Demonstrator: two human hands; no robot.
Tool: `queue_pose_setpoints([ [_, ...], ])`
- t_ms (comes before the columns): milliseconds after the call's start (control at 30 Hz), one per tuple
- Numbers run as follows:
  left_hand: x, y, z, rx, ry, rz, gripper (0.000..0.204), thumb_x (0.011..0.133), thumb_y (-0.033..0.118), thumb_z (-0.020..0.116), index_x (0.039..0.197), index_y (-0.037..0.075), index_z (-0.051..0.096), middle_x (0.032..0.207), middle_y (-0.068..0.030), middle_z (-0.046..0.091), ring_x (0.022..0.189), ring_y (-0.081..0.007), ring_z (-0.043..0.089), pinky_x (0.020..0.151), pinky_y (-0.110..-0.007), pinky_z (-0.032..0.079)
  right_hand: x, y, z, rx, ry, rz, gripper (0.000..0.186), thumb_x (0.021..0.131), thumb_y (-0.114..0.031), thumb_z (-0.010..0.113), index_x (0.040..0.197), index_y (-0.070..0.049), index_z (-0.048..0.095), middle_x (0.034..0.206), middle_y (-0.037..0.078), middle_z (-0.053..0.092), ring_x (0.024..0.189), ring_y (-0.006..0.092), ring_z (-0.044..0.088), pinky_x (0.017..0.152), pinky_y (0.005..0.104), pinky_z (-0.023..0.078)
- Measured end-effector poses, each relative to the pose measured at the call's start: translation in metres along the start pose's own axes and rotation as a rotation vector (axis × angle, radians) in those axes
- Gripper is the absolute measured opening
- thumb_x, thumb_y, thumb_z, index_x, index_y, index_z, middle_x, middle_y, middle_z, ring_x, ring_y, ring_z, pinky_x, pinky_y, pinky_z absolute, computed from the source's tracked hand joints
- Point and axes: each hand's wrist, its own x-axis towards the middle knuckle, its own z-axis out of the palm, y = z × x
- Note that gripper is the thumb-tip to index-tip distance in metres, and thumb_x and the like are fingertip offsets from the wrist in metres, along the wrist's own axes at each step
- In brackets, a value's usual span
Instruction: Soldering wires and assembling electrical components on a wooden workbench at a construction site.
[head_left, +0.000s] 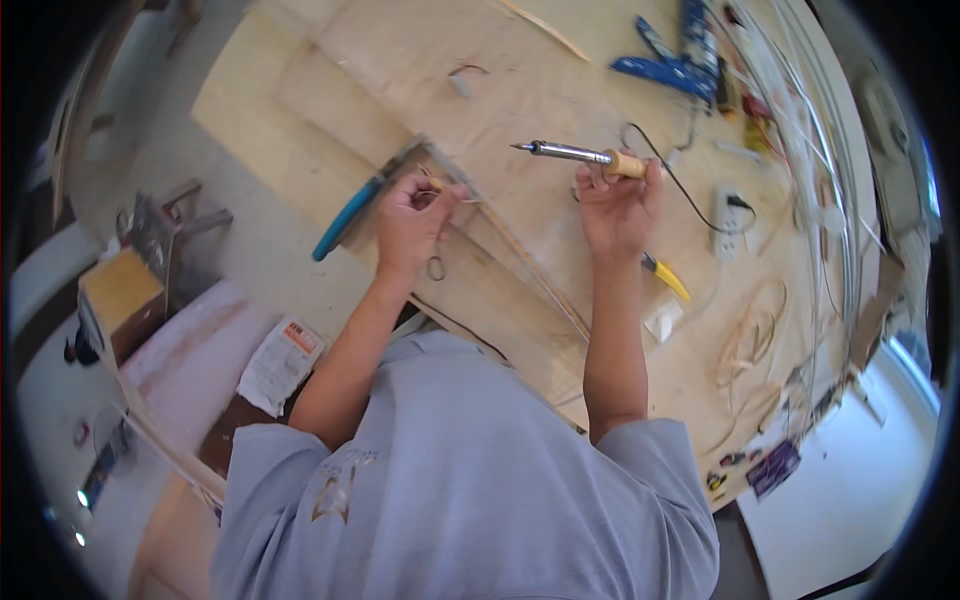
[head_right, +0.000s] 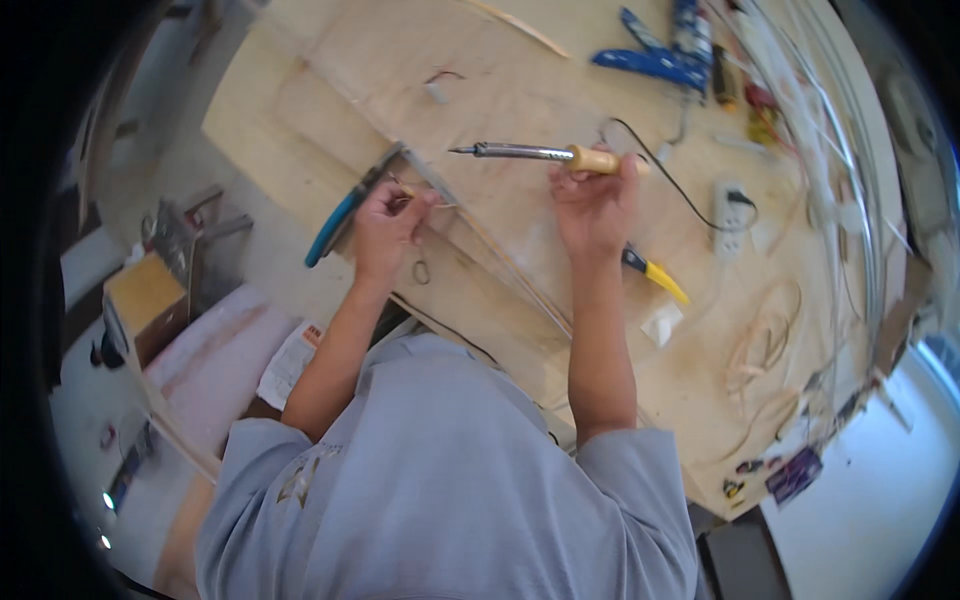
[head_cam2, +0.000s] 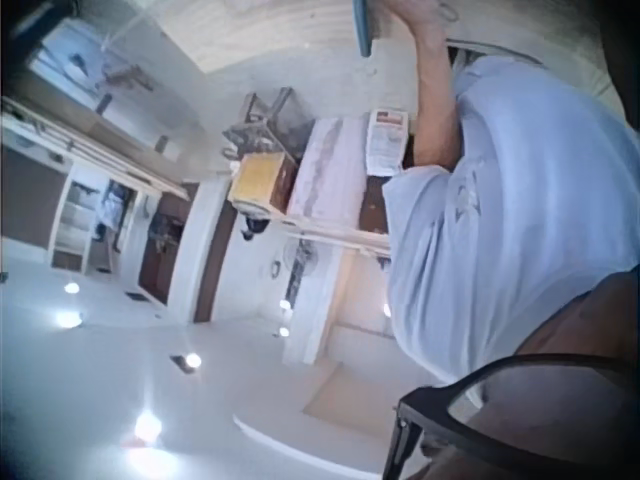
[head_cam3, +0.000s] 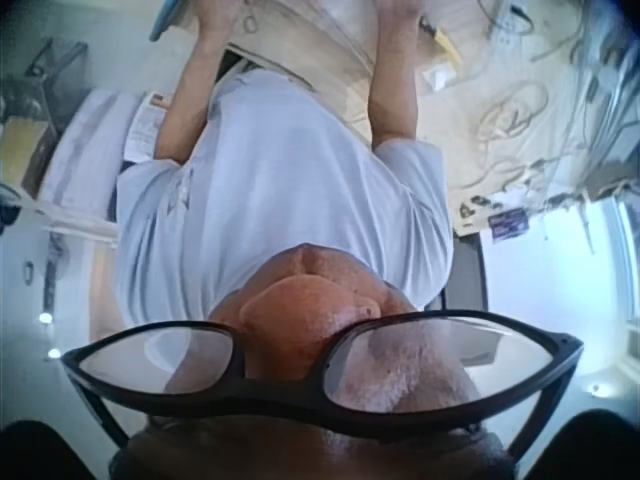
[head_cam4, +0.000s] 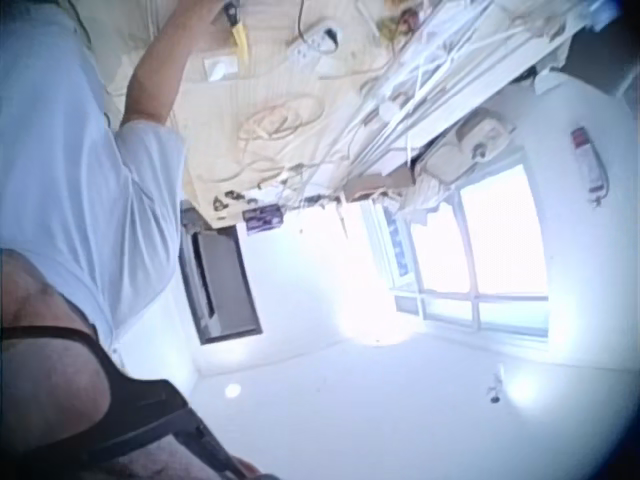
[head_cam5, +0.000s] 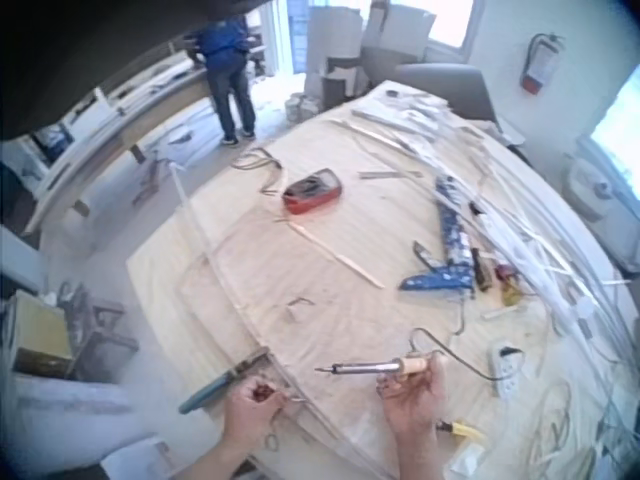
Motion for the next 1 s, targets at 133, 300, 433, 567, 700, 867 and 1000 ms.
queue_pose_setpoints([
  [133,-0.004,-0.008,0.005,-0.390,0.041,-0.006,0.018,0.085,0.017,0.073,0.082,0.000,0.065,0.068,-0.0037,0.064,0.057,-0.0074,0.057,0.046,-0.020,0.044,0.018,0.019,0.009,-0.149,-0.030,0.038,0.040,0.099,-0.041,0.041,0.096,-0.005,0.059,0.074,0.008,0.058,0.068,0.0207,0.054,0.078,0.0394,0.046],
  [300,0.004,-0.013,0.010,-0.526,0.014,-0.007,0.025,0.087,0.018,0.070,0.097,-0.004,0.067,0.077,-0.0054,0.065,0.061,-0.0089,0.060,0.048,-0.021,0.046,0.058,0.024,0.020,-0.419,-0.039,0.053,0.042,0.100,-0.038,0.042,0.093,0.000,0.057,0.070,0.009,0.056,0.066,0.0222,0.054,0.074,0.0389,0.047],
  [433,0.010,-0.007,0.010,-0.354,0.077,-0.066,0.023,0.089,0.019,0.067,0.094,-0.004,0.070,0.066,-0.0044,0.063,0.050,-0.0064,0.054,0.042,-0.021,0.042,0.088,0.011,0.018,-0.544,-0.076,0.076,0.043,0.101,-0.037,0.041,0.091,0.002,0.057,0.069,0.010,0.056,0.066,0.0231,0.055,0.071,0.0384,0.047],
  [567,0.015,-0.004,0.004,-0.262,0.014,-0.160,0.025,0.088,0.021,0.069,0.093,-0.004,0.070,0.066,-0.0046,0.062,0.046,-0.0074,0.054,0.038,-0.020,0.039,0.102,0.012,0.020,-0.709,-0.070,0.045,0.041,0.100,-0.036,0.045,0.091,0.002,0.057,0.068,0.010,0.057,0.062,0.0199,0.054,0.064,0.0324,0.047],
  [700,0.012,0.003,0.005,-0.284,0.031,-0.199,0.026,0.088,0.022,0.069,0.090,-0.004,0.069,0.065,-0.0039,0.061,0.044,-0.0071,0.053,0.037,-0.020,0.039,0.105,0.015,0.026,-0.870,-0.057,0.072,0.042,0.099,-0.039,0.048,0.090,0.001,0.058,0.066,0.008,0.058,0.054,0.0148,0.053,0.052,0.0250,0.044],
  [867,0.012,-0.003,0.009,-0.340,0.060,-0.151,0.026,0.088,0.022,0.069,0.090,-0.004,0.069,0.064,-0.0036,0.061,0.047,-0.0074,0.054,0.039,-0.021,0.041,0.112,0.016,0.029,-0.956,-0.070,0.080,0.045,0.098,-0.042,0.047,0.090,0.000,0.059,0.065,0.008,0.059,0.052,0.0140,0.055,0.048,0.0241,0.044],
  [1000,0.010,-0.001,0.007,-0.247,0.056,-0.112,0.025,0.089,0.020,0.067,0.091,-0.004,0.070,0.061,-0.0041,0.061,0.046,-0.0065,0.053,0.040,-0.021,0.042,0.117,0.014,0.030,-0.905,-0.087,0.071,0.044,0.099,-0.040,0.045,0.092,0.001,0.059,0.067,0.010,0.060,0.053,0.0157,0.055,0.049,0.0259,0.045],
])
